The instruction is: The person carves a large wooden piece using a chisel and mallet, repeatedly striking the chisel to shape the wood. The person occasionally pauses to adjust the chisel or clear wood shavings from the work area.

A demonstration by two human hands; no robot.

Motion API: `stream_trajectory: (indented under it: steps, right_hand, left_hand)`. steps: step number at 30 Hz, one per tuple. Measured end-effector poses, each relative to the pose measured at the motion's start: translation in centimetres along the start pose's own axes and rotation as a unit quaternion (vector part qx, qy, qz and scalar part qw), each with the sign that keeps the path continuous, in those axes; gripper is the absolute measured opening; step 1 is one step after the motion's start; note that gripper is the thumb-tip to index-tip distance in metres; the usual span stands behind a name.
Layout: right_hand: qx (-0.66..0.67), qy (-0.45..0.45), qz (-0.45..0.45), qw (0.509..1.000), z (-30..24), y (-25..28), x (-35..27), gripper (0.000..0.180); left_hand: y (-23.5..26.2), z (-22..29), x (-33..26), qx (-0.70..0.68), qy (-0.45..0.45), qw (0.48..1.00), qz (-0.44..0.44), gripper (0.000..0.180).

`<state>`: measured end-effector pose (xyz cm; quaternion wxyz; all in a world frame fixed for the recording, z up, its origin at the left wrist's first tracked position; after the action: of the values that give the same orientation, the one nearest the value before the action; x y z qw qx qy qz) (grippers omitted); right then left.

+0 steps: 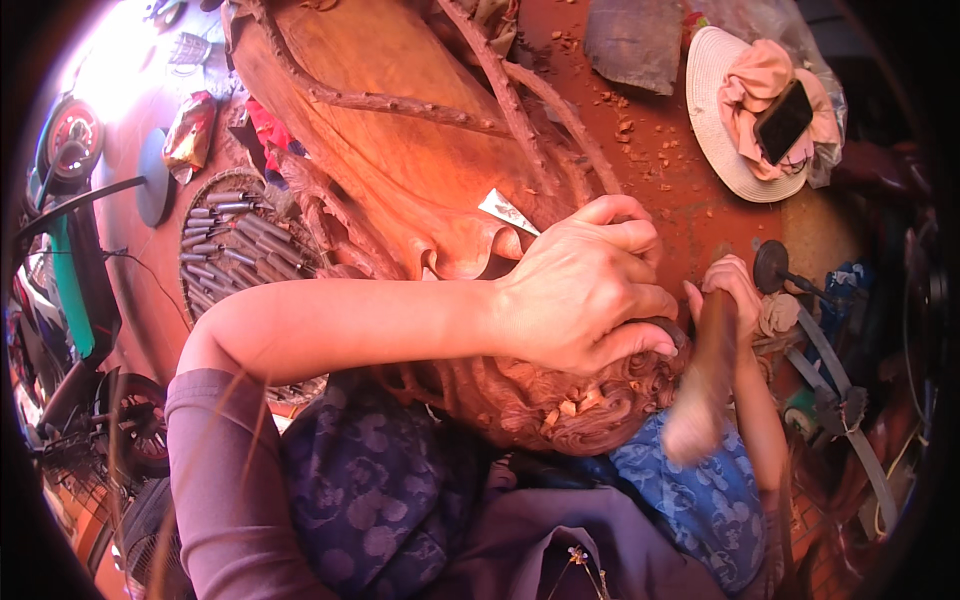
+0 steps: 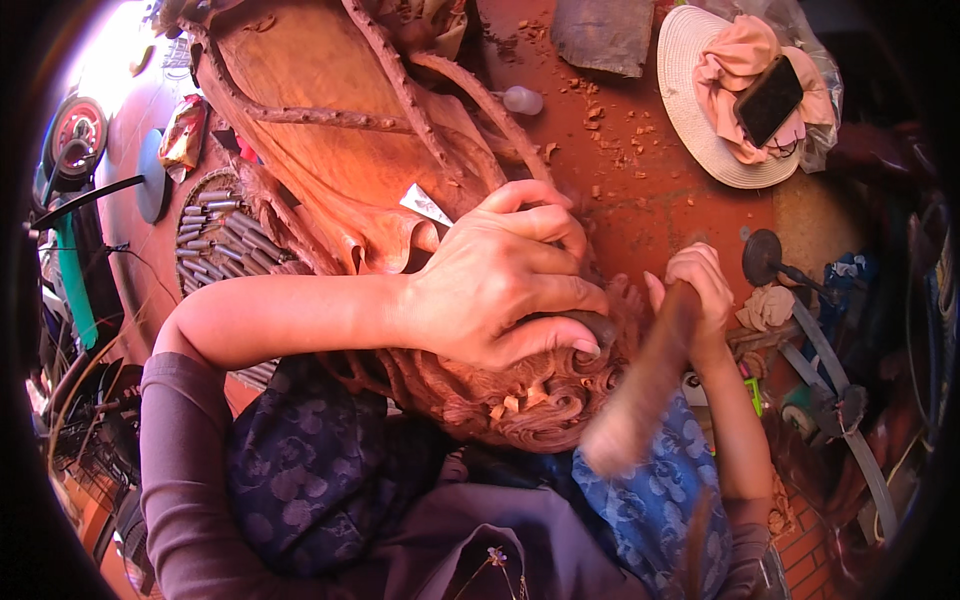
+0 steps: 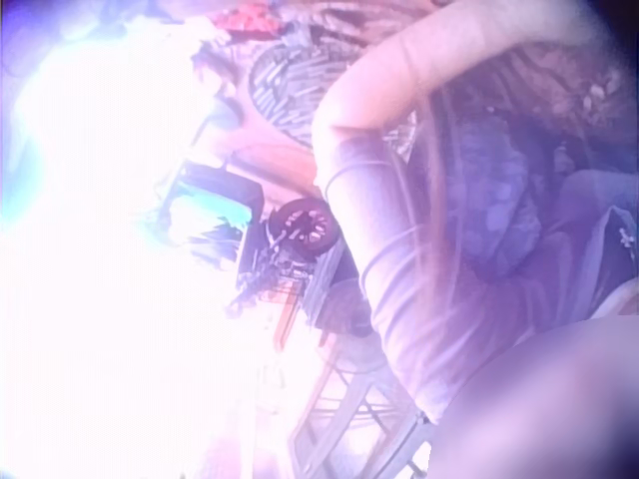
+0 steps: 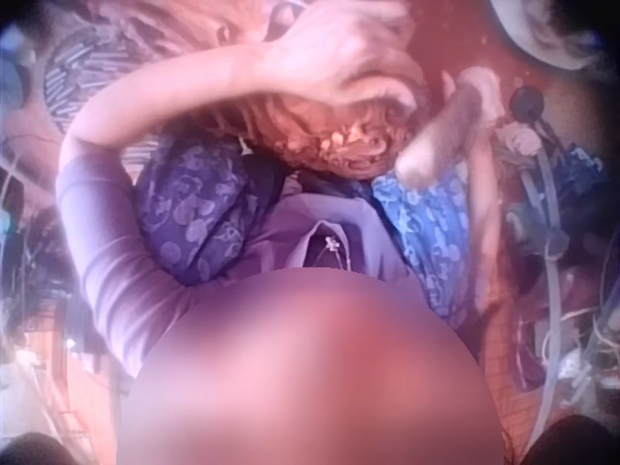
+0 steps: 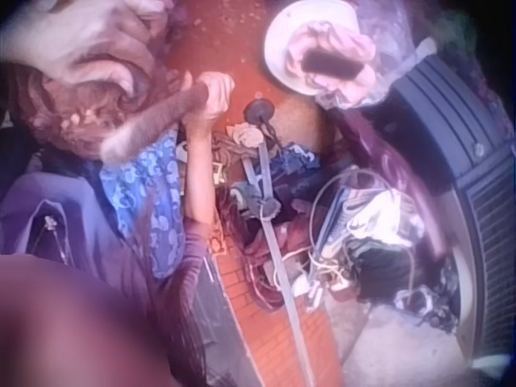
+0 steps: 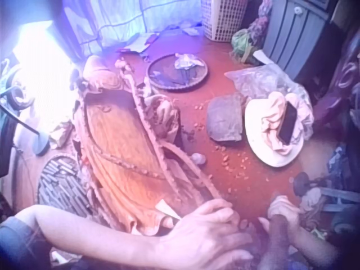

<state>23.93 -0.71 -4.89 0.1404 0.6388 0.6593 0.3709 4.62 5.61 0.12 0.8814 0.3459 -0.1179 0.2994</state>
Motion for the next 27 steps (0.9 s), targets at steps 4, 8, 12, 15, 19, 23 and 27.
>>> stream_trajectory:
  steps: [4, 8, 12, 15, 19, 23, 27]
  right_hand:
    - [-0.010, -0.018, 0.008, 1.000, -0.5, 0.8, -0.2, 0.034]
    - [0.062, -0.007, 0.029, 0.998, -0.9, 2.6, -1.0, 0.037]
    - [0.142, -0.051, -0.040, 0.988, 0.3, 3.0, -3.1, 0.040]
    - [0.164, -0.148, -0.035, 0.975, 2.3, 3.6, -6.0, 0.040]
    - [0.210, -0.290, 0.033, 0.933, 7.0, 2.1, -12.4, 0.040]
    - [0.239, -0.348, 0.067, 0.904, 9.5, 1.0, -17.1, 0.040]
    - [0.253, -0.377, 0.106, 0.885, 10.1, 1.0, -20.4, 0.043]
  left_hand:
    - [0.7, 2.1, 0.7, 0.079, -0.089, 0.993, -0.007, 0.033]
    - [0.4, 8.6, 0.9, -0.043, -0.139, 0.985, -0.091, 0.032]
    - [-2.5, 9.9, -3.0, -0.235, 0.026, 0.900, -0.367, 0.029]
    - [-3.2, 9.9, -5.8, -0.275, 0.054, 0.834, -0.474, 0.033]
    - [-1.7, 9.0, -8.2, -0.249, 0.048, 0.795, -0.551, 0.036]
    - [2.4, 7.7, -9.1, -0.240, 0.107, 0.825, -0.500, 0.037]
    - [8.5, 4.8, -8.4, -0.184, 0.208, 0.882, -0.380, 0.039]
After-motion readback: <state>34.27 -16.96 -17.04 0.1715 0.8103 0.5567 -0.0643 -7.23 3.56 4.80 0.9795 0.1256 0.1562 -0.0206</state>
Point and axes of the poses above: each hand's wrist, its own x-axis towards the middle knuckle, its own y-axis out of the back of the hand, z = x × y, the point moved 8 cm from there along x, towards the middle knuckle, and after that the axes turned 4 degrees about x, right-handed, at the moved point
